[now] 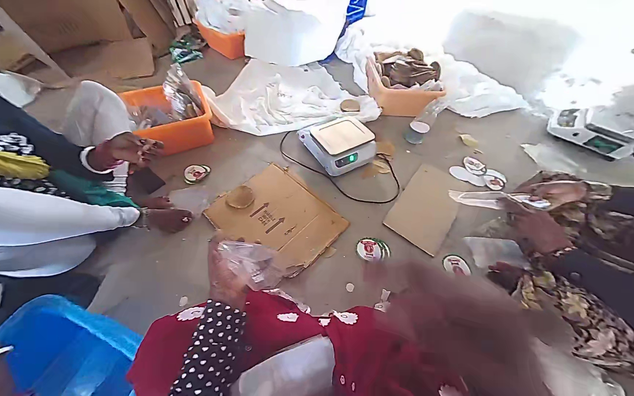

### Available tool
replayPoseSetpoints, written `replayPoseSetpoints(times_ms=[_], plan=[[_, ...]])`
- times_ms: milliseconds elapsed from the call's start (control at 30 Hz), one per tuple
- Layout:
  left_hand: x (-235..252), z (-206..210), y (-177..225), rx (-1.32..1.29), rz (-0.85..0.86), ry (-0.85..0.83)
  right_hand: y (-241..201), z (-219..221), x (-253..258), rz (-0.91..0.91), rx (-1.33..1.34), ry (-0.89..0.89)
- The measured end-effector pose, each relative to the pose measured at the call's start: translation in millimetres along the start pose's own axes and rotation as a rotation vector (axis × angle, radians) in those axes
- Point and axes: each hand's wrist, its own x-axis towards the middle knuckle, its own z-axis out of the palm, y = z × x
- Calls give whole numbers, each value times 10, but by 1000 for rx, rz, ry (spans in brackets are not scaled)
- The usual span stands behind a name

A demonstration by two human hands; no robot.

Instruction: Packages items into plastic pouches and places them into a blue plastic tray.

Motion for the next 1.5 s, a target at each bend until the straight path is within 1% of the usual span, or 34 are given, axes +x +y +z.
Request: replayPoseSetpoints(times_ms=[33,67,100,133,167,200,233,267,300,333,367,400,433,500,567,600,633,667,733,800,867,900,967,1033,1100,1167,1267,1400,1500], plan=[[147,-170,-31,-42,24,-46,552,-117,130,95,-281,111],[243,-275,-49,-60,38,-77,1148,-238,227,243,-417,150],[308,-322,-61,-88,46,-78,1728,-354,270,443,-449,126],[345,-308,-62,-127,52,-44,2265,-446,261,618,-460,70],[365,-280,-65,-152,53,-7,2715,-506,208,719,-497,-18],[373,-249,-68,-170,43,20,3055,-549,156,768,-565,-141],[373,-230,-70,-169,34,37,3293,-562,123,803,-638,-271],[378,-221,-74,-163,28,55,3437,-546,89,832,-704,-366],[390,-219,-71,-158,21,65,3464,-508,93,875,-753,-431],[391,-204,-57,-143,15,77,3362,-459,158,951,-777,-487],[389,-191,-50,-132,15,84,3248,-432,219,1017,-766,-493],[396,-187,-56,-128,20,87,3211,-436,226,1049,-743,-454],[413,-186,-70,-129,29,92,3266,-469,178,1040,-727,-401],[454,-193,-86,-110,34,91,3476,-559,58,996,-698,-298],[471,-200,-101,-83,25,91,3439,-614,9,982,-600,-189],[467,-188,-99,-78,19,88,3399,-632,13,985,-572,-158],[456,-171,-95,-80,13,89,3448,-662,-17,975,-581,-144],[449,-164,-92,-90,8,84,3537,-697,-51,964,-626,-144],[449,-171,-95,-116,-1,70,3572,-725,-67,955,-669,-118],[424,-148,-119,-141,-16,74,3485,-719,-56,925,-658,-12],[414,-141,-169,-181,-14,37,3385,-668,37,857,-552,200],[413,-143,-201,-199,-2,11,3354,-628,133,822,-485,279],[364,-70,-237,-221,-2,39,3372,-497,358,798,-367,351],[300,34,-228,-230,-30,78,3399,-241,691,796,-245,365],[262,109,-207,-232,-53,84,3383,129,1120,811,-164,279],[246,117,-193,-249,-88,70,3363,596,1541,786,-128,186],[218,102,-97,-312,-123,63,3357,1343,2099,761,-108,98],[137,-2,87,-428,-125,58,3549,2141,2576,714,-171,23],[77,-171,134,-515,-107,24,3661,2531,2747,686,-173,38]])
